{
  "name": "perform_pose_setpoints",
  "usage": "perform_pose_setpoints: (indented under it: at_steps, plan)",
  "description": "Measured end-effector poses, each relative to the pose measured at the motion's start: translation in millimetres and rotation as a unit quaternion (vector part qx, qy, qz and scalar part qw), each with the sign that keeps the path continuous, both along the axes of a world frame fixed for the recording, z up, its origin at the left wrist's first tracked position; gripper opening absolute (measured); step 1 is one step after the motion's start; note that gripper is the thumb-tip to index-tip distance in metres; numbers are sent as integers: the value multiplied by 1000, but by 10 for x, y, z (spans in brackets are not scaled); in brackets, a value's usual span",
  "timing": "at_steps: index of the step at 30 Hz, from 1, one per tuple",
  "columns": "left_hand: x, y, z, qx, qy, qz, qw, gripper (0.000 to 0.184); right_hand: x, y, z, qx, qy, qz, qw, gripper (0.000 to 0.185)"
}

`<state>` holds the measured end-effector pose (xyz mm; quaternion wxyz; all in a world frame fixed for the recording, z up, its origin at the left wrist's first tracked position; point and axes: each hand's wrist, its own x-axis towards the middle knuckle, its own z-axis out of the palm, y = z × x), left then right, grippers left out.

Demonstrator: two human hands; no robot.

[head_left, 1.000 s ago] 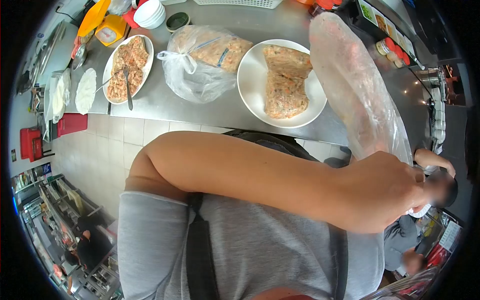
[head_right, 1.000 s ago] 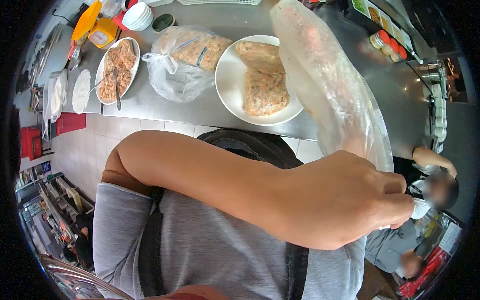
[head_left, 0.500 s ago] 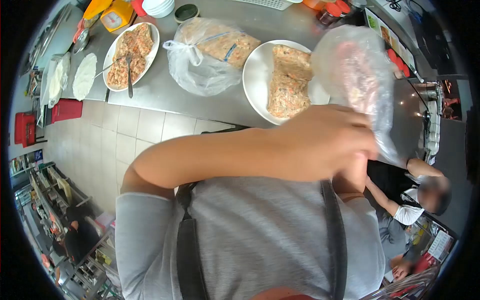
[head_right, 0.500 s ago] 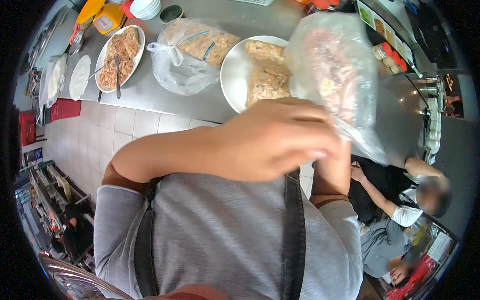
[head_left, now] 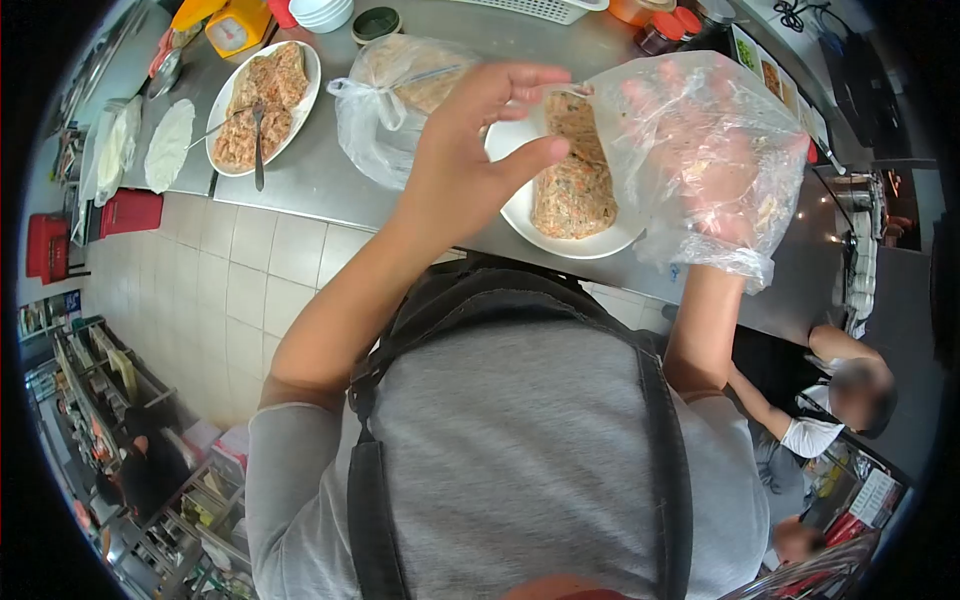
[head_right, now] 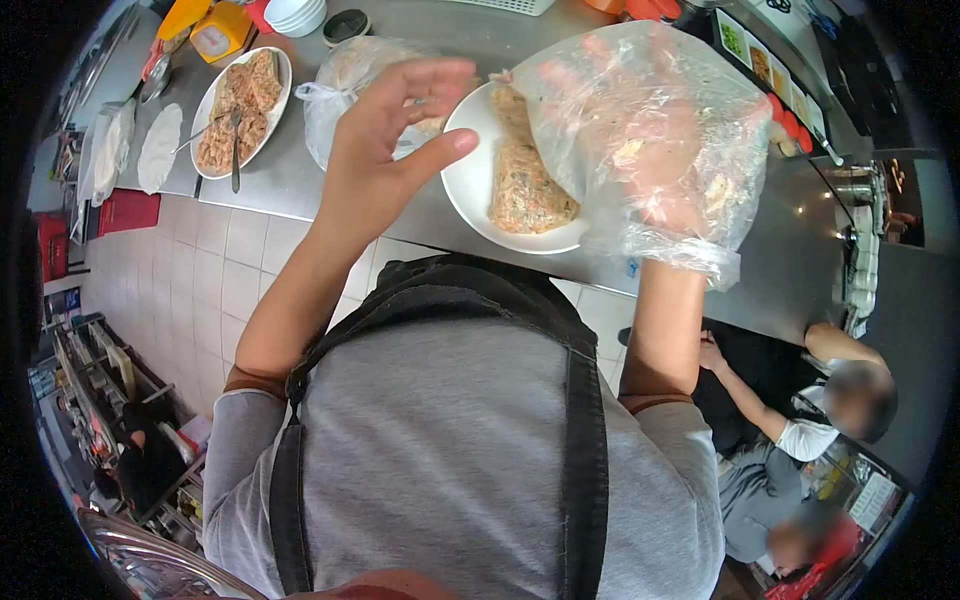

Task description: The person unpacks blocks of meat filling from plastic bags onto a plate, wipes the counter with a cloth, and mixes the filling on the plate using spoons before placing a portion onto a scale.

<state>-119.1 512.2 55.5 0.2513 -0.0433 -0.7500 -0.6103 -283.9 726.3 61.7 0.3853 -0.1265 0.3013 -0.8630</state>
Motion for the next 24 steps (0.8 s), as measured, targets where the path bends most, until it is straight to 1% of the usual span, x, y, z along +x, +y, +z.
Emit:
perform_pose_setpoints:
  at_steps: [2,3,5,6,8,9,11,12,14,18,20,21,23,24]
  plan:
    - [-70,83,75,42,-14,74,996,38,33,-51,-39,-2,-12,13,1000,44]
    - [-108,88,70,41,-14,76,996,38,54,-63,-54,-2,-16,17,1000,45]
    - [-187,71,50,149,-28,-5,988,37,91,-68,-85,-5,-26,23,999,45]
    - [-204,66,57,148,-29,-4,989,37,113,-62,-90,-7,-30,24,999,46]
    - [-236,63,69,133,-56,-22,989,29,147,-53,-109,-12,-36,24,999,46]
    - [-256,71,58,132,-57,-24,989,29,154,-39,-116,-14,-39,22,999,47]
    - [-295,93,17,136,-62,-28,988,22,156,-11,-117,-15,-43,20,999,47]
    - [-308,102,-2,135,-64,-31,988,22,151,0,-124,-18,-46,18,999,48]
    - [-330,117,-46,170,-81,-48,981,16,150,10,-136,-18,-47,18,999,48]
    - [-337,92,-180,169,-88,-70,979,13,133,16,-126,-18,-49,18,998,50]
    - [-335,61,-290,217,-115,-85,966,13,116,27,-119,-17,-49,16,999,50]
    - [-326,36,-382,216,-116,-89,965,13,100,42,-107,-17,-48,14,999,51]
    - [-300,-27,-604,289,-165,-79,940,12,61,81,-78,-18,-47,9,999,52]
    - [-282,-36,-681,288,-166,-85,939,12,44,108,-64,-18,-46,7,999,52]
